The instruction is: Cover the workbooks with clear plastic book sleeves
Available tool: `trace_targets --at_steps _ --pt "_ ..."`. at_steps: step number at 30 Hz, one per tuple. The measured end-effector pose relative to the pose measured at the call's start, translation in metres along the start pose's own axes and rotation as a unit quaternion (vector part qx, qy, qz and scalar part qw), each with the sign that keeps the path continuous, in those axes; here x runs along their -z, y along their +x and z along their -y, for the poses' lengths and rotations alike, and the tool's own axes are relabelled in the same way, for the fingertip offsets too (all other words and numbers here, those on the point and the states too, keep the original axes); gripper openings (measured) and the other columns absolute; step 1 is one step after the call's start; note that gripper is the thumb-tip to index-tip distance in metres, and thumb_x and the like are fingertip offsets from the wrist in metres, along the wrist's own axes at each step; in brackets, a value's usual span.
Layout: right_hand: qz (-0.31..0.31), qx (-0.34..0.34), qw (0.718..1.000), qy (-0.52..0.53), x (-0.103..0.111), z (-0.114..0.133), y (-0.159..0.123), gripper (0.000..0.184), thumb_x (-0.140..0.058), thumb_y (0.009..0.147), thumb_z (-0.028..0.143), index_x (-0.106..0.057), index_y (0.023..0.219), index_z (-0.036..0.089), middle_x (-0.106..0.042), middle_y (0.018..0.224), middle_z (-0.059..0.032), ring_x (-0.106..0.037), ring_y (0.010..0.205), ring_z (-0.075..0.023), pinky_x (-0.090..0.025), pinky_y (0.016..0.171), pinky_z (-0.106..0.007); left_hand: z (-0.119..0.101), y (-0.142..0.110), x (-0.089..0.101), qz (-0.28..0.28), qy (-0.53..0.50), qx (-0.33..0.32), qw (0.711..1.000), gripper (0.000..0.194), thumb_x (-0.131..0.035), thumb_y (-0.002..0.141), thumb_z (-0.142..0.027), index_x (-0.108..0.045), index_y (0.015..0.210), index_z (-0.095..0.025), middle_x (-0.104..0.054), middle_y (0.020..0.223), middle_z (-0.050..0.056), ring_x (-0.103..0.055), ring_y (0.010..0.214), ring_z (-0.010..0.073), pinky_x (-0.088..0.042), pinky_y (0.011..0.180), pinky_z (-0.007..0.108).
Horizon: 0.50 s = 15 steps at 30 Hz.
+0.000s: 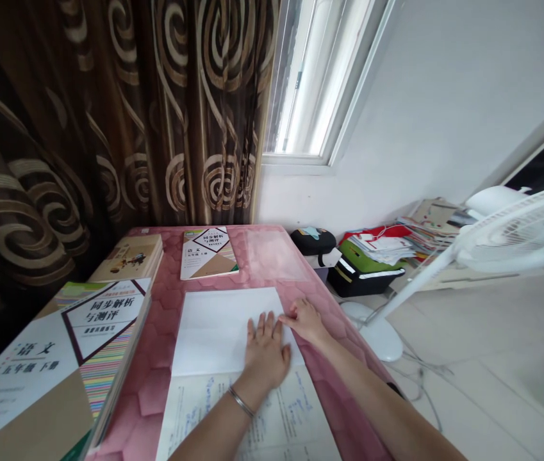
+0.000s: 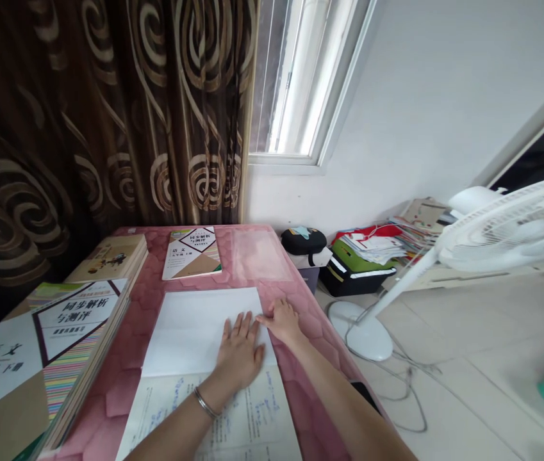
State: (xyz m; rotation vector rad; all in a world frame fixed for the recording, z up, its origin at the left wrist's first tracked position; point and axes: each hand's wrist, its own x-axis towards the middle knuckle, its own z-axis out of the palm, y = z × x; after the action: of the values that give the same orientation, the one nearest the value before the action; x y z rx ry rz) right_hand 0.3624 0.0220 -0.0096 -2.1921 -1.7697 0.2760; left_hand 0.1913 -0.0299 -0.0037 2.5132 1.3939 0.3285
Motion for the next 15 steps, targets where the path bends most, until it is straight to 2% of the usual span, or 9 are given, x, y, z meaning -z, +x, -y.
trace_targets --at_steps 4,9,12,15 --pt "-0.006 -0.036 0.999 -0.015 0.003 0.014 0.025 0.038 -0.067 0.076 0.051 -0.063 0.095 0.018 -0.066 0.106 -0.0102 -0.059 0.104 -0.0289 -0.043 0.085 -0.041 -0.001 0.0 0.001 0.008 0.006 0.001 1.0 0.062 -0.023 0.096 -0.049 -0.033 0.15 -0.018 -0.023 0.159 0.009 -0.016 0.148 0.0269 -0.012 0.119 0.054" --pt "-0.021 -0.062 0.997 -0.051 0.006 0.038 0.058 0.035 -0.055 0.089 0.043 -0.063 0.105 0.014 -0.065 0.111 -0.0176 -0.059 0.109 -0.0306 -0.042 0.088 -0.043 -0.002 0.0 0.002 0.018 0.025 0.0 1.0 0.062 -0.025 0.096 -0.047 -0.03 0.151 -0.019 -0.023 0.159 0.009 -0.017 0.148 0.028 -0.013 0.119 0.055" --pt "-0.03 -0.02 0.997 -0.062 0.007 0.051 0.056 0.029 -0.052 0.091 0.028 -0.061 0.114 0.011 -0.062 0.117 -0.0215 -0.057 0.112 -0.0304 -0.039 0.092 -0.042 -0.005 -0.005 0.008 -0.008 0.039 -0.017 0.999 0.06 -0.027 0.096 -0.042 -0.034 0.149 -0.015 -0.027 0.158 0.012 -0.02 0.147 0.029 -0.016 0.119 0.053" --pt "-0.021 0.073 0.995 -0.057 0.005 0.073 0.044 0.033 -0.049 0.09 0.016 -0.059 0.121 0.012 -0.059 0.125 -0.0197 -0.052 0.119 -0.0271 -0.035 0.098 -0.038 -0.011 -0.019 0.014 -0.017 0.055 -0.063 0.996 0.057 -0.03 0.096 -0.035 -0.041 0.145 -0.008 -0.033 0.155 0.016 -0.024 0.145 0.0298 -0.02 0.12 0.047"
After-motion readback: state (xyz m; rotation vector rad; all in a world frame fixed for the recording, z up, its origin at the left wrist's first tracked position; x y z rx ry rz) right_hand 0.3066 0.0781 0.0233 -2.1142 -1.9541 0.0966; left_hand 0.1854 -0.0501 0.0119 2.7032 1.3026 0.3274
